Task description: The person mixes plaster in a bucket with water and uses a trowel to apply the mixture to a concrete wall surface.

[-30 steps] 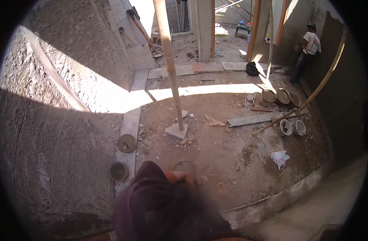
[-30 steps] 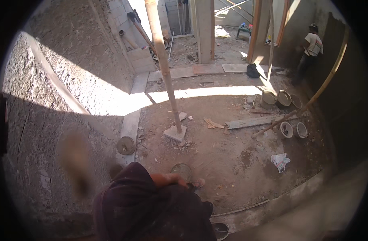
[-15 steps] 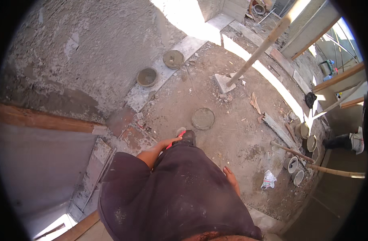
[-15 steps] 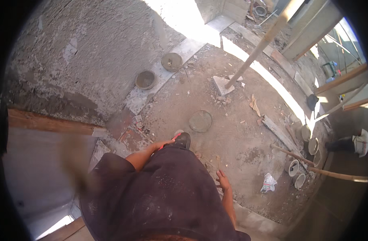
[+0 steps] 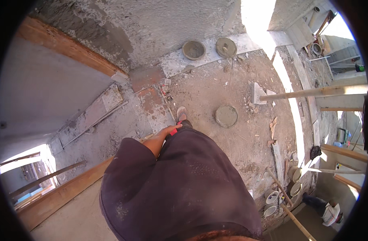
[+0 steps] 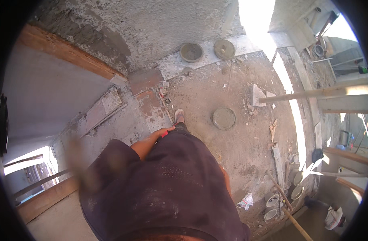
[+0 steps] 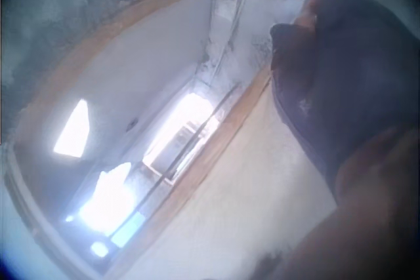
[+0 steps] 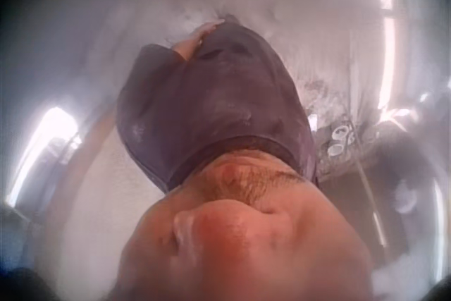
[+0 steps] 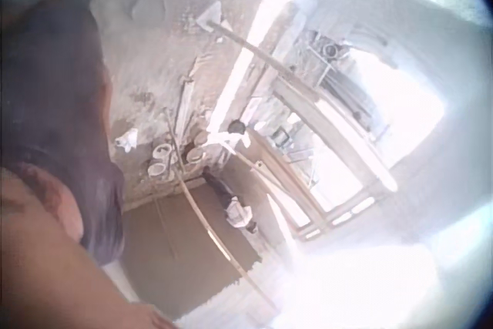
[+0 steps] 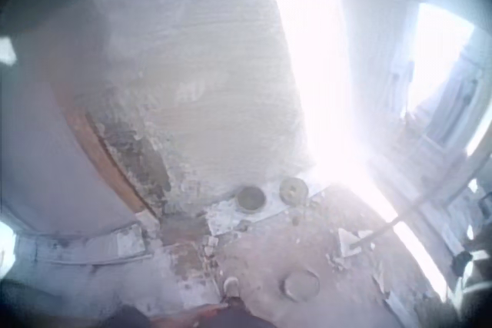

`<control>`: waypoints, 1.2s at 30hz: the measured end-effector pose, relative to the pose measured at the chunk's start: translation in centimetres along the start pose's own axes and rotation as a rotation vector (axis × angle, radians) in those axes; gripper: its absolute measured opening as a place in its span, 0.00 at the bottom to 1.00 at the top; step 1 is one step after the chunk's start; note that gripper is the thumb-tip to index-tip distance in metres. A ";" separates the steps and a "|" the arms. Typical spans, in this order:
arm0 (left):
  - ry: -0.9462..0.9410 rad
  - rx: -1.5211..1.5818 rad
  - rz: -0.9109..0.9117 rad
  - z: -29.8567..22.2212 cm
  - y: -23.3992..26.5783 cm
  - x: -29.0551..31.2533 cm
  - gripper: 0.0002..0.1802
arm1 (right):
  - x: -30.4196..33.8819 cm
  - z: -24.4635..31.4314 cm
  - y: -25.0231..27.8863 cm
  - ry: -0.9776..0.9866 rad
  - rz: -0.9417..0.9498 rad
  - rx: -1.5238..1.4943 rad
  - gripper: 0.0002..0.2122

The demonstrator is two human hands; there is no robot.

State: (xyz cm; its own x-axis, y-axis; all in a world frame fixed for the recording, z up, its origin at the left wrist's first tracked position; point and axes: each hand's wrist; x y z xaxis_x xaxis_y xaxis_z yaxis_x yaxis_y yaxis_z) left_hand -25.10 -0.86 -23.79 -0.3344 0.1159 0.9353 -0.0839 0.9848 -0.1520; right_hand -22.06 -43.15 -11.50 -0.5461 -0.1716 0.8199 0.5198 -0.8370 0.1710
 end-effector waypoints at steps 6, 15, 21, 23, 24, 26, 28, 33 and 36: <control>-0.141 -0.372 -0.023 -4.1 1.7 -5.2 0.44 | -1.6 5.6 -0.3 0.012 -0.012 0.106 0.28; -0.189 -0.632 -0.057 -11.0 4.3 -8.9 0.34 | -2.7 10.9 -0.8 -0.015 -0.054 0.176 0.26; -0.231 -0.309 0.011 -11.1 6.8 -5.0 0.30 | -5.9 16.8 -1.1 0.053 -0.046 0.287 0.26; -0.201 -0.128 0.021 -10.5 7.7 -4.3 0.31 | -7.0 21.2 -1.1 0.098 -0.060 0.389 0.24; -0.177 -0.057 0.016 -10.8 7.8 -3.9 0.31 | -8.1 22.7 -0.9 0.119 -0.071 0.436 0.23; -0.143 0.069 -0.009 -12.0 7.7 -1.2 0.32 | -10.8 25.1 -0.3 0.138 -0.150 0.554 0.19; -0.135 0.153 -0.013 -14.5 6.9 0.7 0.33 | -13.6 27.0 1.0 0.193 -0.210 0.619 0.17; -0.071 0.254 -0.116 -16.0 6.2 -0.7 0.29 | -22.2 32.7 4.5 0.213 -0.100 0.539 0.13; -0.095 0.339 -0.259 -13.7 6.0 -5.1 0.27 | -28.2 36.7 6.8 0.135 -0.016 0.349 0.09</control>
Point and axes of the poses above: each hand's wrist, its own x-axis away from the middle knuckle, its own y-axis out of the back of the hand, z = x × y, and after that the axes turned 1 degree about z, right-handed
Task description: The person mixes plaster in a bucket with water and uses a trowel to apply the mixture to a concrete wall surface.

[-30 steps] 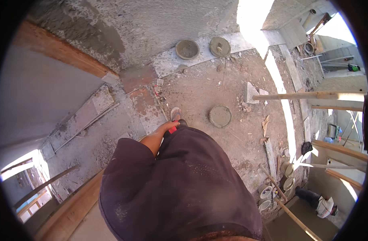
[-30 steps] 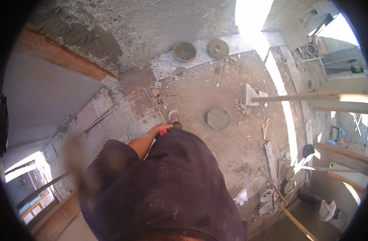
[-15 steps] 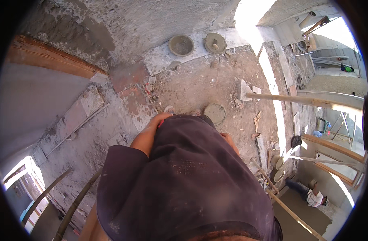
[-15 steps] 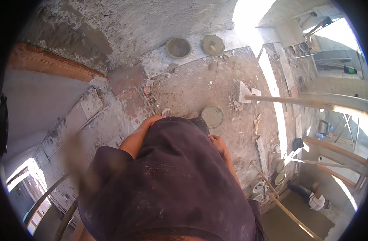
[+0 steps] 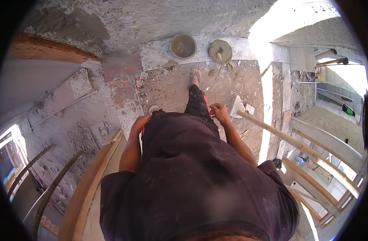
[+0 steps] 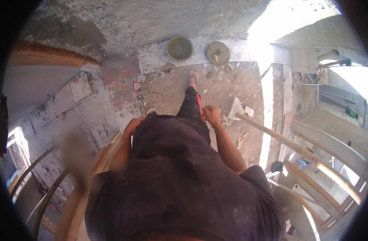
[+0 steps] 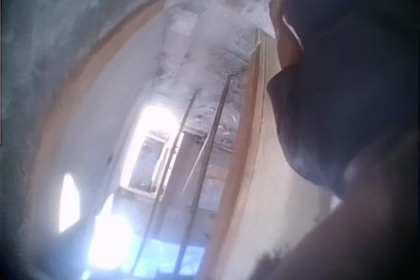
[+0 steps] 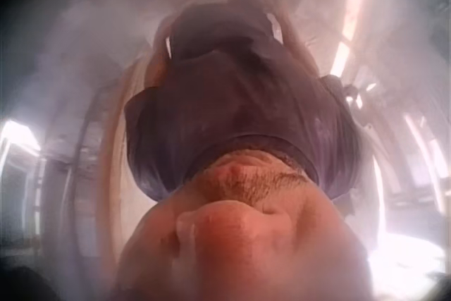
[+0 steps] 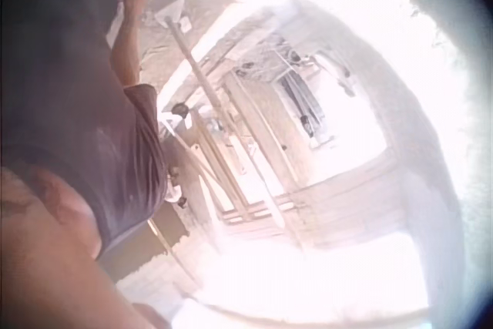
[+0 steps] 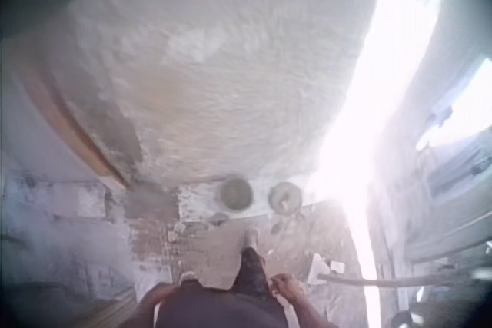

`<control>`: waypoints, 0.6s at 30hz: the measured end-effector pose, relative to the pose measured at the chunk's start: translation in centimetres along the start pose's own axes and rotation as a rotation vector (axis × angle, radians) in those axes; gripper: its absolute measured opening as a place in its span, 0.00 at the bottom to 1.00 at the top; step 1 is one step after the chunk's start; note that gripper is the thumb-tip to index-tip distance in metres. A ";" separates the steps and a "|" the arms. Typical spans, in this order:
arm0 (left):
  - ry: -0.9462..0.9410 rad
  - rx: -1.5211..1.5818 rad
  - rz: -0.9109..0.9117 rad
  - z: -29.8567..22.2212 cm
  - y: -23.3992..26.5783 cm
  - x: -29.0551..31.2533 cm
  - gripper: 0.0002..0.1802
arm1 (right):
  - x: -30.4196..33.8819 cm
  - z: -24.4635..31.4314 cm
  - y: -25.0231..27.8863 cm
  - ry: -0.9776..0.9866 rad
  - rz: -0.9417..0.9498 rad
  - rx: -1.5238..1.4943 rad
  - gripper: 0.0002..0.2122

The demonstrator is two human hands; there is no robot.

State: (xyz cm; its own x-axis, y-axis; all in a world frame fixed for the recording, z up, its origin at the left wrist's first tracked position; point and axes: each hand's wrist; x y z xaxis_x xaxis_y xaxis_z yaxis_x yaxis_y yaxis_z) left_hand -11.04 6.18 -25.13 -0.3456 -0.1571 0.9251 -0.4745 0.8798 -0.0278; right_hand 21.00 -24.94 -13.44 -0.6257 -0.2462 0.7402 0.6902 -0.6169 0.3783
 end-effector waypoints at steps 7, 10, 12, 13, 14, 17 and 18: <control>-0.414 -0.065 -0.773 -8.2 -11.9 -6.9 0.20 | -20.2 1.1 10.1 -0.151 0.122 0.290 0.17; -0.436 0.097 -0.691 -16.1 -18.6 -9.8 0.24 | -29.0 2.0 13.5 -0.209 0.124 0.299 0.22; -0.386 0.252 -0.500 -19.9 -22.2 -14.2 0.33 | -34.7 2.0 14.5 -0.225 0.077 0.263 0.26; -0.269 0.224 -0.458 -21.8 -23.7 -17.1 0.33 | -37.7 2.2 14.7 -0.275 0.055 0.275 0.27; -0.166 0.377 -0.371 -24.5 -25.2 -19.4 0.32 | -40.5 1.7 15.2 -0.250 0.021 0.318 0.26; -0.009 0.755 -0.091 -28.3 -27.6 -27.5 0.35 | -46.6 2.3 13.6 -0.321 -0.026 0.288 0.29; 0.065 0.878 -0.032 -29.6 -28.7 -30.1 0.36 | -48.2 2.0 13.2 -0.338 -0.069 0.261 0.30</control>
Point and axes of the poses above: each hand's wrist, its own x-axis away from the middle knuckle, its own y-axis out of the back of the hand, z = x × y, and after that the axes turned 1 degree about z, right-handed
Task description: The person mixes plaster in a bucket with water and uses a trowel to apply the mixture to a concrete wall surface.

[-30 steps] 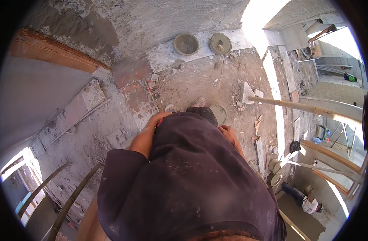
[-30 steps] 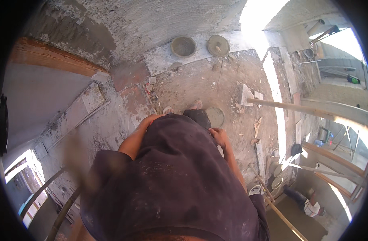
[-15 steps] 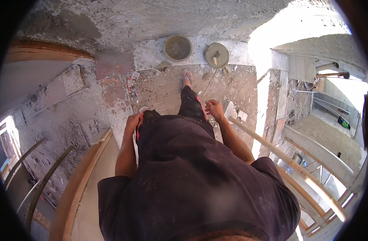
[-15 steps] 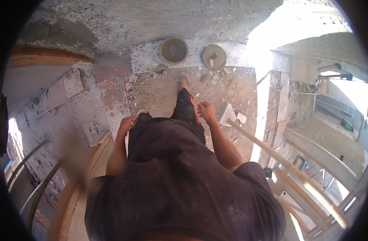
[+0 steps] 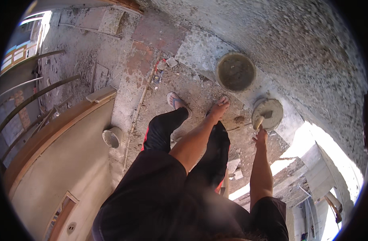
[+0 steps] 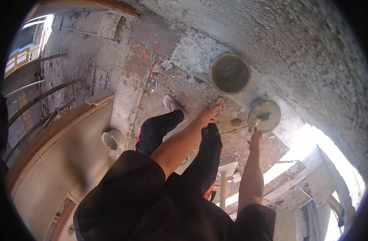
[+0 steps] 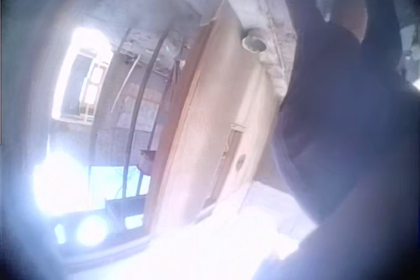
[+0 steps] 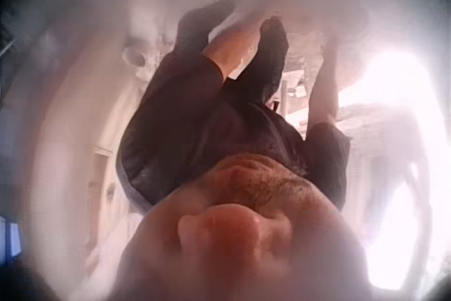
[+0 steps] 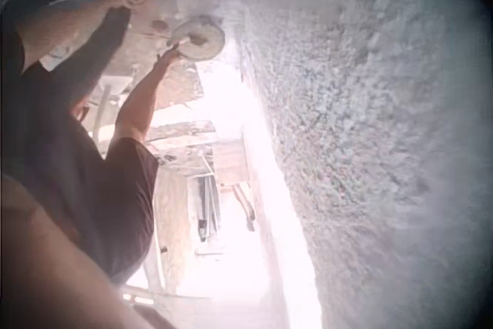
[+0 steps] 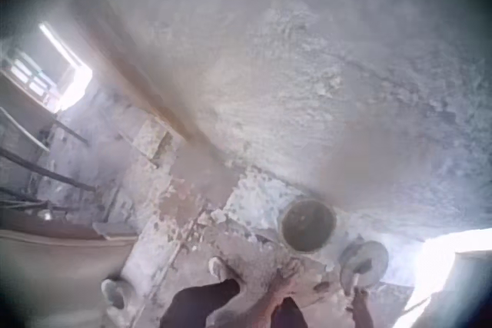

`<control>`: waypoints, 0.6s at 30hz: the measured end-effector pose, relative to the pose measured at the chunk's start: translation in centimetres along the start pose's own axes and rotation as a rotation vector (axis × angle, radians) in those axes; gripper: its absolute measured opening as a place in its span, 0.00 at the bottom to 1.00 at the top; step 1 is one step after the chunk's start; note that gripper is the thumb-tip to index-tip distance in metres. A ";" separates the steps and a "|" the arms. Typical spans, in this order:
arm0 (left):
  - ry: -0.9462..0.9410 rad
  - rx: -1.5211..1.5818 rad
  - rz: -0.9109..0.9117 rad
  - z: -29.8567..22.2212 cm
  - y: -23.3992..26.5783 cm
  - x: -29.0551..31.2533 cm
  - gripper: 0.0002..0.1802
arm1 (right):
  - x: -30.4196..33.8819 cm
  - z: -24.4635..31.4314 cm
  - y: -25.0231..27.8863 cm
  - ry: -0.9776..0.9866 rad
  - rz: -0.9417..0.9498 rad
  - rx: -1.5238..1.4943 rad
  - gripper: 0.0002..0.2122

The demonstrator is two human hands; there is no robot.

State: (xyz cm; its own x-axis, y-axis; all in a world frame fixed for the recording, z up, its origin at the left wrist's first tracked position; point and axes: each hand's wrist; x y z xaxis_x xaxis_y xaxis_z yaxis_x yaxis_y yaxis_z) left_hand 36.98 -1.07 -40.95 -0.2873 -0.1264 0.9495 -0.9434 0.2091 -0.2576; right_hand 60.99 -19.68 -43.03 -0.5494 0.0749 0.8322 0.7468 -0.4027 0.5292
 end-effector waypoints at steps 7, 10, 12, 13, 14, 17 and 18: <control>0.103 0.619 -0.064 3.7 -1.2 -18.5 0.42 | -9.8 0.4 -5.3 -0.046 0.103 -0.178 0.19; 0.026 0.702 -0.015 5.9 -0.2 -22.3 0.42 | -9.6 0.6 -4.2 0.016 0.096 -0.045 0.13; -0.047 0.714 -0.035 3.6 -0.6 -21.3 0.36 | -6.5 0.0 -2.2 0.005 0.080 0.008 0.13; -0.095 0.746 -0.061 1.6 -0.4 -19.9 0.31 | -5.1 -1.1 -0.9 0.016 0.062 0.047 0.12; -0.141 0.784 -0.093 -0.2 0.3 -18.2 0.26 | -2.6 -1.6 -0.4 -0.018 0.019 0.029 0.11; -0.311 0.703 -0.226 -5.4 4.2 -13.9 0.25 | 5.4 -3.4 3.6 -0.117 0.196 -0.283 0.08; -0.363 0.687 -0.309 -6.5 6.0 -12.4 0.25 | 8.2 -4.3 2.9 0.053 -0.009 0.096 0.09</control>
Point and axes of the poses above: each hand's wrist, its own x-axis away from the middle knuckle, its own y-axis out of the back of the hand, z = x × y, and after that the axes turned 1 degree about z, right-handed
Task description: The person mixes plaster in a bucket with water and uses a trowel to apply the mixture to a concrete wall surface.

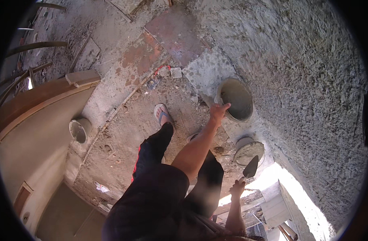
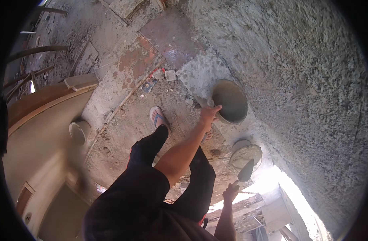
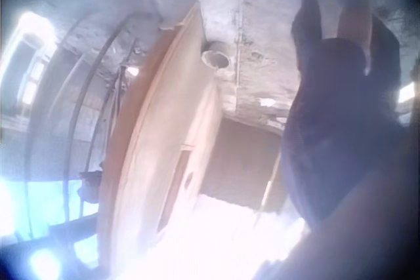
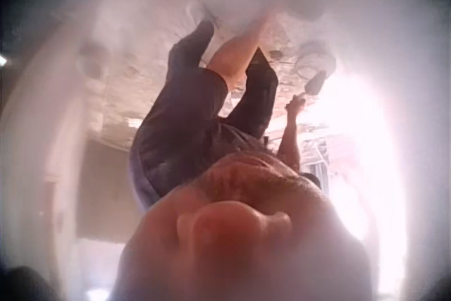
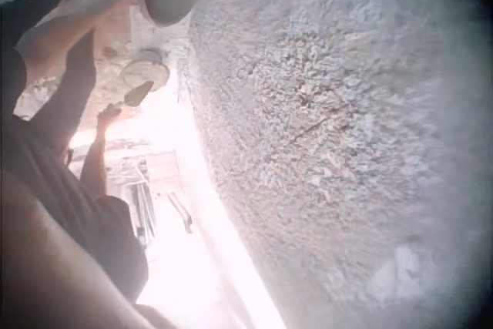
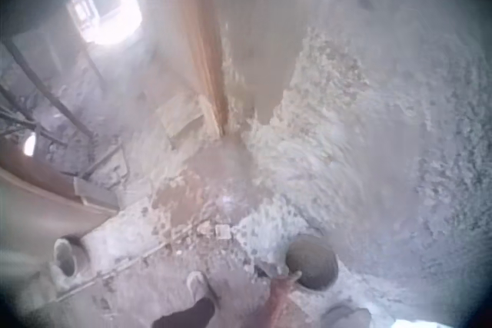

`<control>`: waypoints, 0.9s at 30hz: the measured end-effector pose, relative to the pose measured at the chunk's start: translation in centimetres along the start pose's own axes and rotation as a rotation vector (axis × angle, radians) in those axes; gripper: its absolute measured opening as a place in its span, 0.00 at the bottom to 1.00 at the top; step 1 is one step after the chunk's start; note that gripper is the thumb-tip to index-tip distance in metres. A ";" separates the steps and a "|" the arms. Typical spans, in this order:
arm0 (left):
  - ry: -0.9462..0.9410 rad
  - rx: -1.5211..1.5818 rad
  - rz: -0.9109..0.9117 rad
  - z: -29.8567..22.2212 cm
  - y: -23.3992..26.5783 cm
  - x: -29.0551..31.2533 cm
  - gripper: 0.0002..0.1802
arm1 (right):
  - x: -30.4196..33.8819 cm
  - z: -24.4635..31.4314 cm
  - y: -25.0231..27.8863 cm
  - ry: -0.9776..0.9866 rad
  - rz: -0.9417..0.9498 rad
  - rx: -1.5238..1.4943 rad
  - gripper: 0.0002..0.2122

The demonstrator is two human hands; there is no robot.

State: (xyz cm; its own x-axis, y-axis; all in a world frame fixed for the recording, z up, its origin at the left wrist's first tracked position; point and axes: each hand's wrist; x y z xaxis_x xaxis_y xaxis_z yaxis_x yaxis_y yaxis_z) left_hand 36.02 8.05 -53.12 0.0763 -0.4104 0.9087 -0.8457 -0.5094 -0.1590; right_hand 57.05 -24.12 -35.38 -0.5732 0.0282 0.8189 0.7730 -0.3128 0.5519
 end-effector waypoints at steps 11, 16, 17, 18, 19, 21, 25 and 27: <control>-0.390 -0.184 -0.368 -17.6 20.8 9.9 0.26 | 15.3 15.2 -8.3 0.766 -0.045 0.916 0.24; -0.423 -0.140 -0.488 -25.6 27.2 8.4 0.32 | 17.0 28.7 -18.8 1.142 0.015 0.969 0.21; -0.426 -0.114 -0.489 -27.4 28.5 8.0 0.33 | 17.3 31.5 -21.2 1.088 0.067 1.025 0.22; -0.435 -0.086 -0.518 -29.1 29.6 7.9 0.34 | 17.1 34.1 -23.6 1.028 0.116 1.080 0.22; -0.445 -0.059 -0.547 -30.5 30.4 7.7 0.34 | 15.2 36.2 -26.0 1.100 0.200 1.099 0.22; -0.441 0.040 -0.576 -31.6 32.8 6.2 0.33 | 14.1 40.2 -31.0 1.190 0.268 1.191 0.23; -0.507 0.205 -0.445 -31.4 35.2 0.7 0.17 | 11.9 47.0 -43.3 1.310 0.254 1.262 0.23; -0.555 0.192 -0.518 -30.9 33.5 -2.3 0.23 | 9.0 50.4 -49.2 1.374 0.287 1.292 0.22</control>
State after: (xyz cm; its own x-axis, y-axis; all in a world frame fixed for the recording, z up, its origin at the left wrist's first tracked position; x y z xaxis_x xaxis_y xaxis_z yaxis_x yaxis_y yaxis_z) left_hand -8.78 15.32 -48.65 0.7316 -0.3772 0.5678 -0.5282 -0.8403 0.1224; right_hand 27.55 39.34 -47.23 0.3034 -0.7560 0.5799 0.2003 0.6456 0.7369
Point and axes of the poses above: each hand's wrist, its own x-axis away from the middle knuckle, its own y-axis out of the back of the hand, z = x × y, and after that the axes turned 1 degree about z, right-handed
